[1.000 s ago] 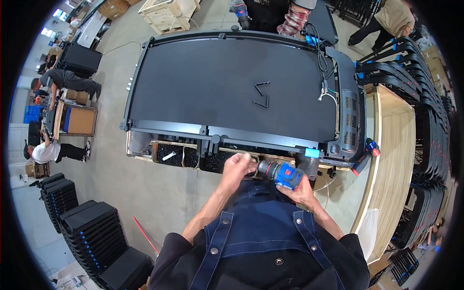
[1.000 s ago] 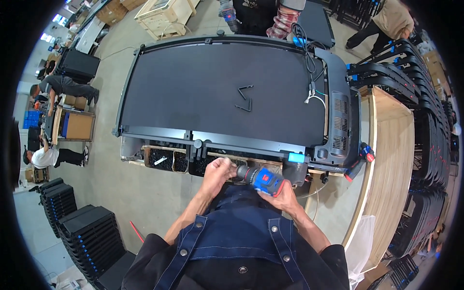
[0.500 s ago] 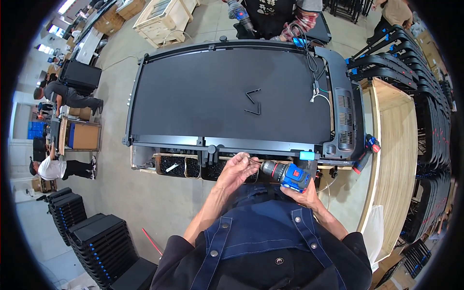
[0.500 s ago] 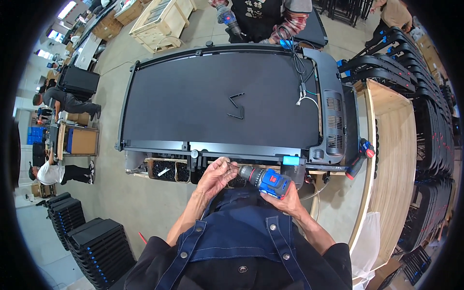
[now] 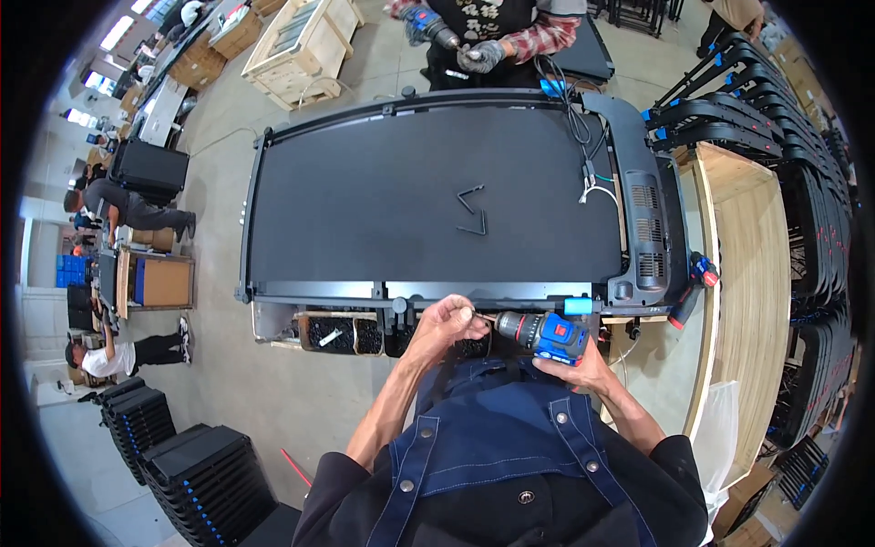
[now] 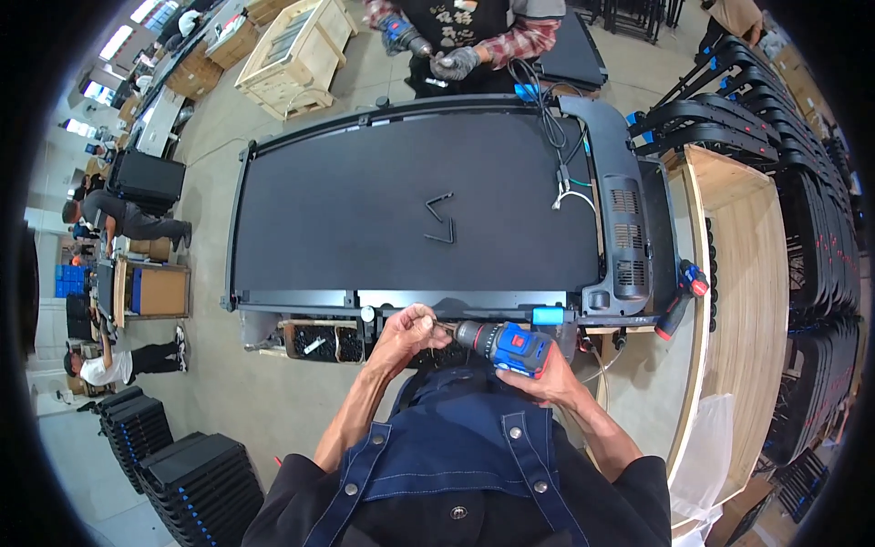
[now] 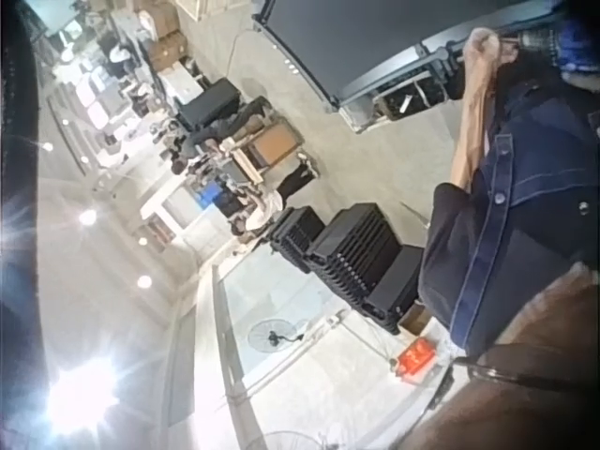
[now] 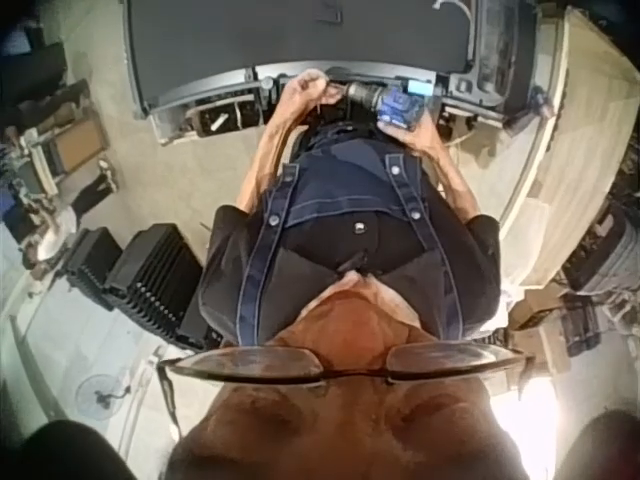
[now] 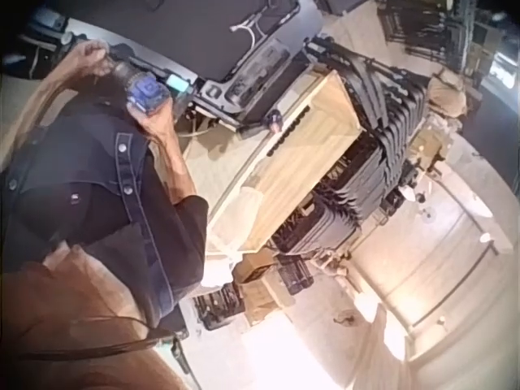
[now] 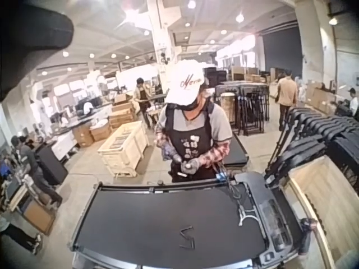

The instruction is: Assembling the frame, belt, and trim components of a motorized treadmill in an industrial workshop.

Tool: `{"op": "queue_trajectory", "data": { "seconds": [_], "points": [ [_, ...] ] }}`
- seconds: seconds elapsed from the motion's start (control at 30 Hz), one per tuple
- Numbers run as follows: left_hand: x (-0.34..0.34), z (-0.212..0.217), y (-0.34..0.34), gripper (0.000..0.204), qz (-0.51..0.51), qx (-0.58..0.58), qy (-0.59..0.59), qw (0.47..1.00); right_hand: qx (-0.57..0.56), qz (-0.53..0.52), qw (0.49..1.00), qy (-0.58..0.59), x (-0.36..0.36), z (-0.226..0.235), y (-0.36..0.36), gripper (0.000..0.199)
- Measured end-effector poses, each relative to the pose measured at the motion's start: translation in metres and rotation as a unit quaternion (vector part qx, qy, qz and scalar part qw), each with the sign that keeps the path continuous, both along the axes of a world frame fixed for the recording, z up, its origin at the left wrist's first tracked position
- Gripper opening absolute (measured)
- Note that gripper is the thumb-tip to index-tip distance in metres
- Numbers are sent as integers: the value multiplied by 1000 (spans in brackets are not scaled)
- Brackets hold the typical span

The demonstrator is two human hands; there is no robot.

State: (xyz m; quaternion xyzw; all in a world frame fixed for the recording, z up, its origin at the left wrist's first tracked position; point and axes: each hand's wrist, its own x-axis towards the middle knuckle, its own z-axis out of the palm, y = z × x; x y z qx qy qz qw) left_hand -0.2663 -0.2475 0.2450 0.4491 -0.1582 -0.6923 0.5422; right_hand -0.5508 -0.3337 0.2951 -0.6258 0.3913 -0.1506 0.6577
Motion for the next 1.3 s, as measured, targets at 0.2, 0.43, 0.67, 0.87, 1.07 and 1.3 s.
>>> {"op": "queue_trajectory", "data": {
  "seconds": [0.2, 0.43, 0.67, 0.87, 1.07, 1.3],
  "points": [
    [6, 17, -33, 20, 3, -35, -13, 999, 67, -64, 995, -34, 4, -3, -1, 42],
    [40, 32, -109, 32, -72, -55, -330, 940, 38, -114, 989, -85, 5, -5, -15, 34],
    [44, 31, -185, 22, -210, -203, -750, 593, 75, -169, 977, -108, -7, -2, -15, 34],
    [35, 47, -184, 13, -231, -272, -765, 536, 76, -198, 971, -113, -28, -7, -14, 38],
    [-21, 44, -117, 16, -156, -89, -573, 799, 66, -255, 957, -118, -59, -20, -11, 42],
    [-82, -2, -85, 19, -88, -48, -667, 738, 109, -291, 939, -147, -69, -20, -1, 51]
  ]
}}
